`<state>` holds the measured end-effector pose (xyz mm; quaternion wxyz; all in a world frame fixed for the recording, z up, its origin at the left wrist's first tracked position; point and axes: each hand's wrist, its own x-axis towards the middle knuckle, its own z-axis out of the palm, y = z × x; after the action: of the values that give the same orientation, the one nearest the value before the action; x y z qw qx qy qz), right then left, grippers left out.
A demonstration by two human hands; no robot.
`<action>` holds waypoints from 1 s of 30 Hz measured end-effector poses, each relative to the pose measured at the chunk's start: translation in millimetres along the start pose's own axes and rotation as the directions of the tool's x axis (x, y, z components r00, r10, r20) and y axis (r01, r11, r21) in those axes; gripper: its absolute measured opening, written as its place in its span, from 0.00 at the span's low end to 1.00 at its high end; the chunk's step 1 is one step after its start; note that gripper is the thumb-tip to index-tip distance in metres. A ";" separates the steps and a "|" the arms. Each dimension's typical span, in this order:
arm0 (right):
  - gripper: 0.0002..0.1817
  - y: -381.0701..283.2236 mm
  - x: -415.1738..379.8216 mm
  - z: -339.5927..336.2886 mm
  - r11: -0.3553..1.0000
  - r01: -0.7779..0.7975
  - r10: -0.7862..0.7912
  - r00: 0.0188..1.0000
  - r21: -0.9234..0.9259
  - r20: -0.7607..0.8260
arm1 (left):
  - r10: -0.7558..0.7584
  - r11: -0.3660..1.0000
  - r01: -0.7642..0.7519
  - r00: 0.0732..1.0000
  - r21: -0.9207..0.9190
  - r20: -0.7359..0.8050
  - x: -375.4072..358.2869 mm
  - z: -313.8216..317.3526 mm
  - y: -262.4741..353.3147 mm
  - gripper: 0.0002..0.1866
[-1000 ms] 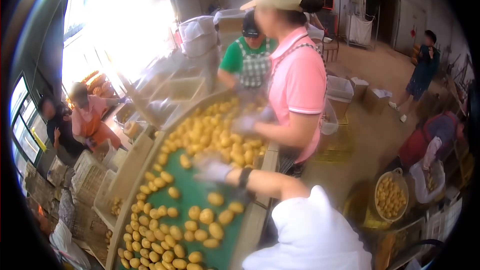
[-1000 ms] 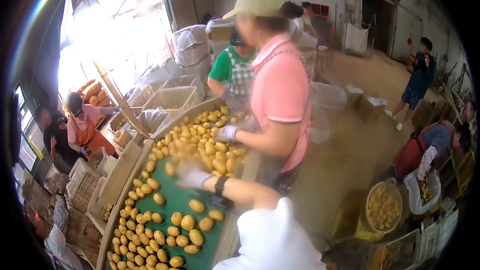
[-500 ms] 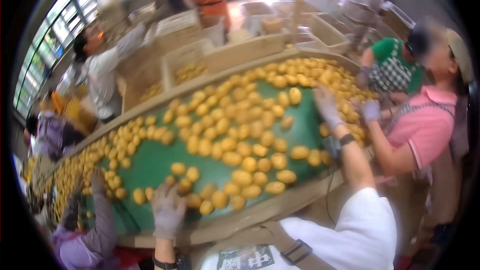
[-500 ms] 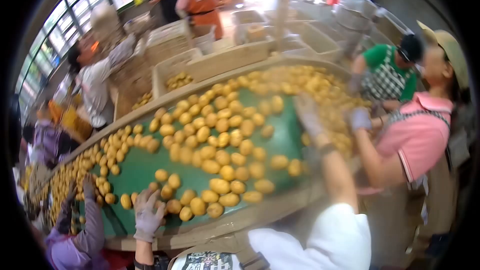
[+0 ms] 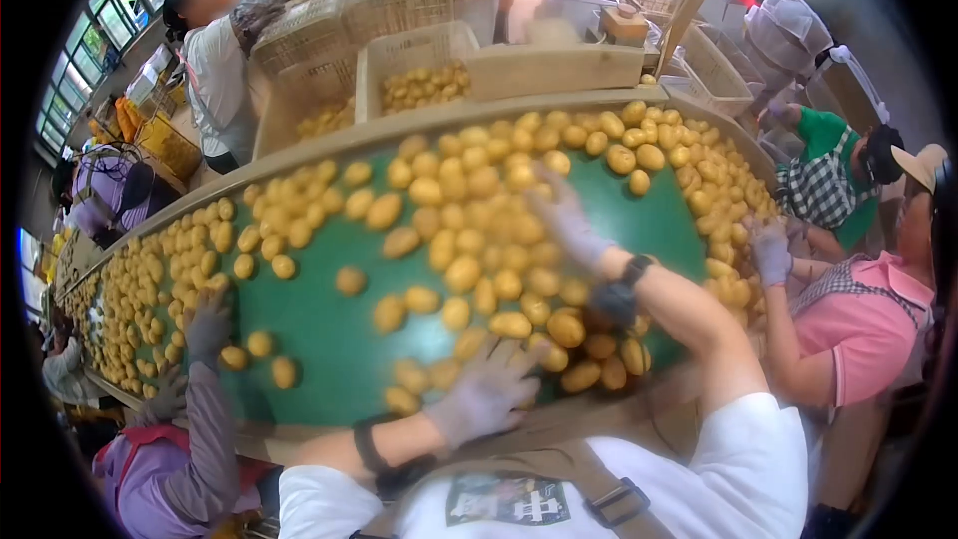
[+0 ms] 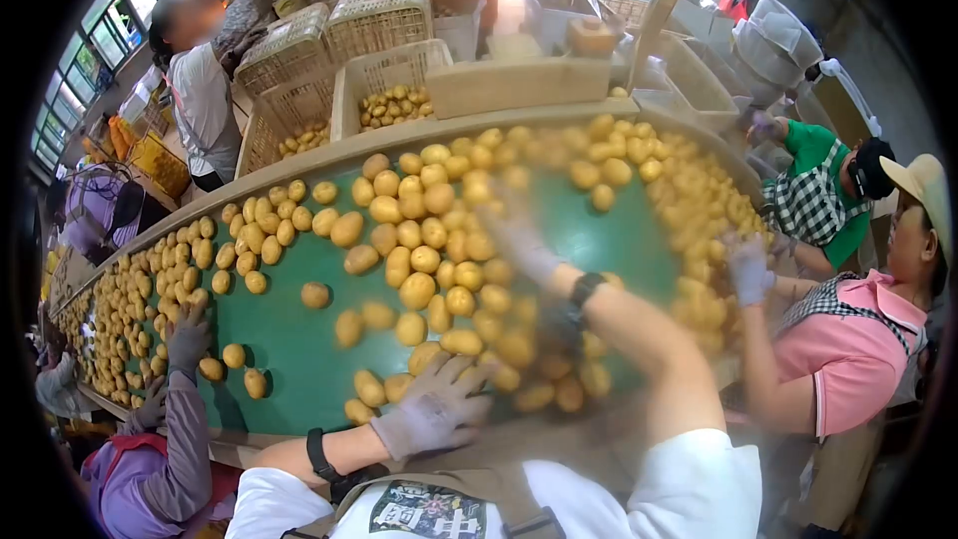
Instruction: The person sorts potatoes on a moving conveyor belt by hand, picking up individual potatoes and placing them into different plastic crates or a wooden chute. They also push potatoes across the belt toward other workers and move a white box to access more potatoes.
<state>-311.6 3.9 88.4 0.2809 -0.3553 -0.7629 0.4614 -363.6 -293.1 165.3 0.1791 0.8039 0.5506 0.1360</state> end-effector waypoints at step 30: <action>0.26 50.9 105.3 -193.9 0.640 -0.124 0.145 0.989 -0.758 -0.040 | -0.385 0.889 0.455 0.803 0.050 -0.456 -42.8 -58.0 -54.1 0.25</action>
<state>-212.6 202.5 133.8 0.0624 -0.4901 -0.8605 0.1245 -448.3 -307.3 192.8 0.0139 0.6223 0.7498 0.2244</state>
